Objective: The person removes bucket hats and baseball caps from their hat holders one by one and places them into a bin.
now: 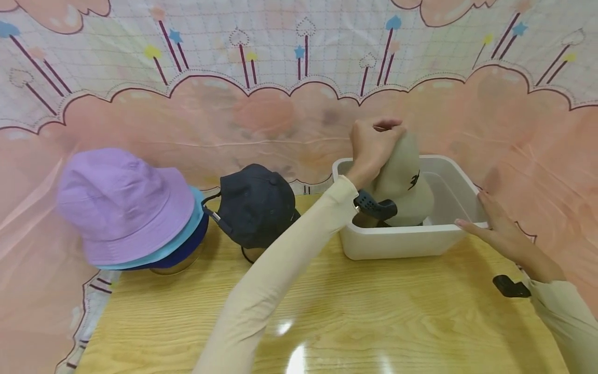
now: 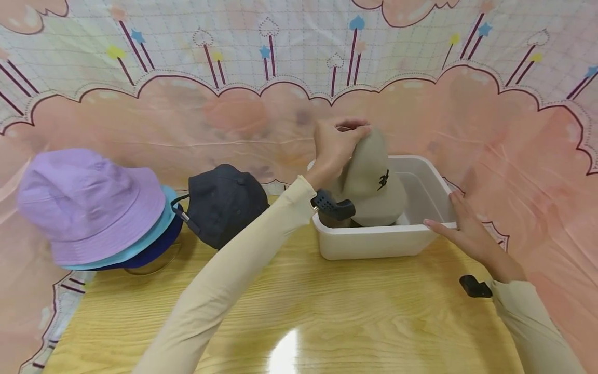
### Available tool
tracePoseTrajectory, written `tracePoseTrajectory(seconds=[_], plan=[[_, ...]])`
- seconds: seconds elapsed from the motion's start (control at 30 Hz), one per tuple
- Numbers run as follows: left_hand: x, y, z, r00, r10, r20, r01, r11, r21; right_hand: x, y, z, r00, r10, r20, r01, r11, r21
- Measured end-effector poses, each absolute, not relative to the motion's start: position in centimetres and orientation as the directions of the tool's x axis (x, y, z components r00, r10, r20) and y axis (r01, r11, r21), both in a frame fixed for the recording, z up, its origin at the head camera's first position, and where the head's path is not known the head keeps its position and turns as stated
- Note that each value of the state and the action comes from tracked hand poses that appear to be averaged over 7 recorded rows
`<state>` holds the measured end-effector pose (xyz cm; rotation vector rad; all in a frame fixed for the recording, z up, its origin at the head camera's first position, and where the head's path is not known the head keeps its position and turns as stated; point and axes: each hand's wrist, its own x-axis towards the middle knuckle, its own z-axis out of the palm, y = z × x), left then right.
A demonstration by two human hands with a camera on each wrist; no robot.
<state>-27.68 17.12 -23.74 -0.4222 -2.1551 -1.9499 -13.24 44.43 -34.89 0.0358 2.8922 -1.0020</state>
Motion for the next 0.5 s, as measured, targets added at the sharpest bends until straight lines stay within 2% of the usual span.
tracePoseTrajectory(seconds=[0.27, 0.37, 0.5], plan=[[-27.9, 16.7, -26.7, -0.937, 0.111, 0.331, 0.349, 0.225, 0.91, -13.5, 44.3, -34.9, -0.997, -0.016, -0.078, 0.036, 0.783, -0.621], [-28.0, 16.3, -27.0, -0.922, 0.188, 0.338, 0.381, 0.29, 0.878, -13.6, 44.4, -34.8, -0.996, -0.018, -0.087, 0.04, 0.78, -0.625], [-27.9, 15.7, -26.9, -0.859, 0.369, 0.355, 0.486, 0.369, 0.793, -13.5, 44.4, -34.8, -0.996, -0.015, -0.083, 0.041, 0.775, -0.631]])
